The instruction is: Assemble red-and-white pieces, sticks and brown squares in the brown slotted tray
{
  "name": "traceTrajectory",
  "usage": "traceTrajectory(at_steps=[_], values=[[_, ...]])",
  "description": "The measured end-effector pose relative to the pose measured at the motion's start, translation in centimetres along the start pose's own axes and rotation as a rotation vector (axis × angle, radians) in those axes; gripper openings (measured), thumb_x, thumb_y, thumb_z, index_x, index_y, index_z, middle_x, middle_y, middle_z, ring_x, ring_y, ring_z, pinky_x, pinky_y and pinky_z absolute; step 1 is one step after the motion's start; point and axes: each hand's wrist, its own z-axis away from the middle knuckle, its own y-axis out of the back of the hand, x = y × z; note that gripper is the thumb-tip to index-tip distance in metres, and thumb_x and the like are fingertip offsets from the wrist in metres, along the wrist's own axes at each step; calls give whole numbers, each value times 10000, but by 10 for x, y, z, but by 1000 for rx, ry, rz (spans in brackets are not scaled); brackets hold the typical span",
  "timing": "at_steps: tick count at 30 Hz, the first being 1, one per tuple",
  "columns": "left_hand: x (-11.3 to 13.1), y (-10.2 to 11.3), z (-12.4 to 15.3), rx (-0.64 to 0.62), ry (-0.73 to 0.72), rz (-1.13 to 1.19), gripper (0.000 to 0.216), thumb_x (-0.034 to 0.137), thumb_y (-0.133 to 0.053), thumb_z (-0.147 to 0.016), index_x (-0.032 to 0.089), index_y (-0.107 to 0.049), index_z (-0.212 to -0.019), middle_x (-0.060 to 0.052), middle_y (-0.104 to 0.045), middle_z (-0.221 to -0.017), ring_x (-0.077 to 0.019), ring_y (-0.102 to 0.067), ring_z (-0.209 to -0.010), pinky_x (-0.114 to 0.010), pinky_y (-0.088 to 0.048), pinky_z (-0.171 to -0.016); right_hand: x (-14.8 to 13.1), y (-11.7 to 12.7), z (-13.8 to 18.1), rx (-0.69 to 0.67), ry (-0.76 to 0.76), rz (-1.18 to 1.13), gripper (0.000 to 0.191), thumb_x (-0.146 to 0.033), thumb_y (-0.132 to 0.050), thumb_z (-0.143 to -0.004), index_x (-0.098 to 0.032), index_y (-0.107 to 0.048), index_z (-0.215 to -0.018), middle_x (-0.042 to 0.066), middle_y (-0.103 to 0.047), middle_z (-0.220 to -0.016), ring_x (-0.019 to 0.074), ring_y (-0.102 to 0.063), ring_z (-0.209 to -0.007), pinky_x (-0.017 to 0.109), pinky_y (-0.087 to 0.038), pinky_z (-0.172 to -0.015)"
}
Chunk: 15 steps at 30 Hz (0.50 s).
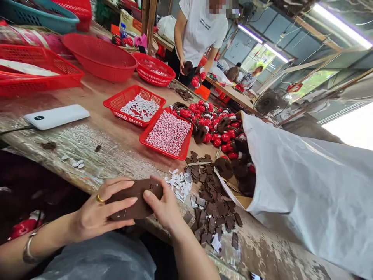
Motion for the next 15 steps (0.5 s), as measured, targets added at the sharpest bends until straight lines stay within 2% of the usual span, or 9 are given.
traceTrajectory(at_steps=[3,4,6,8,11,13,15], values=[[6,-11,4,30,314,181,700,392,-746,-899,241,-417,-1498,-183,-336,-1605,-343,-450,-1447,-493,-506,-1130,7,-6,7,101,40,32,609,-608,-787,-805,-233,-619,-1255,44,-708,-1109,201,-648,-993,318,-523,-895],[7,-11,2,20,440,242,716,442,-716,-914,236,-385,-1514,-192,-343,-1609,-345,-456,-1451,-492,-514,-1121,8,-5,8,123,70,63,587,-604,-766,-826,-233,-625,-1259,47,-707,-1126,204,-646,-1004,320,-523,-901],[9,-10,-4,-38,611,322,556,460,-641,-959,229,-474,-1437,-169,-505,-1509,-313,-557,-1376,-476,-538,-1099,9,-3,11,173,145,140,518,-569,-729,-866,-234,-642,-1251,50,-708,-1137,210,-647,-1014,324,-528,-898],[12,-11,-13,-65,630,326,334,408,-591,-990,230,-603,-1273,-112,-666,-1326,-264,-657,-1255,-443,-558,-1081,10,-6,14,231,221,196,452,-527,-711,-881,-233,-657,-1221,50,-714,-1114,214,-655,-994,329,-540,-881],[15,-14,-17,11,538,252,262,368,-599,-980,238,-649,-1202,-70,-725,-1245,-242,-665,-1242,-396,-549,-1093,12,-19,19,287,301,255,428,-508,-690,-891,-228,-654,-1213,46,-721,-1063,208,-662,-953,333,-549,-872],[10,-10,-14,39,508,219,269,384,-599,-982,259,-649,-1215,-40,-734,-1245,-226,-679,-1222,-348,-555,-1076,13,-25,20,232,309,299,444,-515,-659,-920,-231,-632,-1260,48,-715,-1086,200,-660,-970,329,-548,-882],[0,5,-7,13,526,189,276,422,-601,-985,279,-654,-1215,-4,-736,-1246,-217,-705,-1169,-316,-570,-1038,12,-18,15,108,293,361,530,-516,-651,-937,-237,-564,-1378,68,-687,-1216,204,-655,-1053,329,-541,-906]])
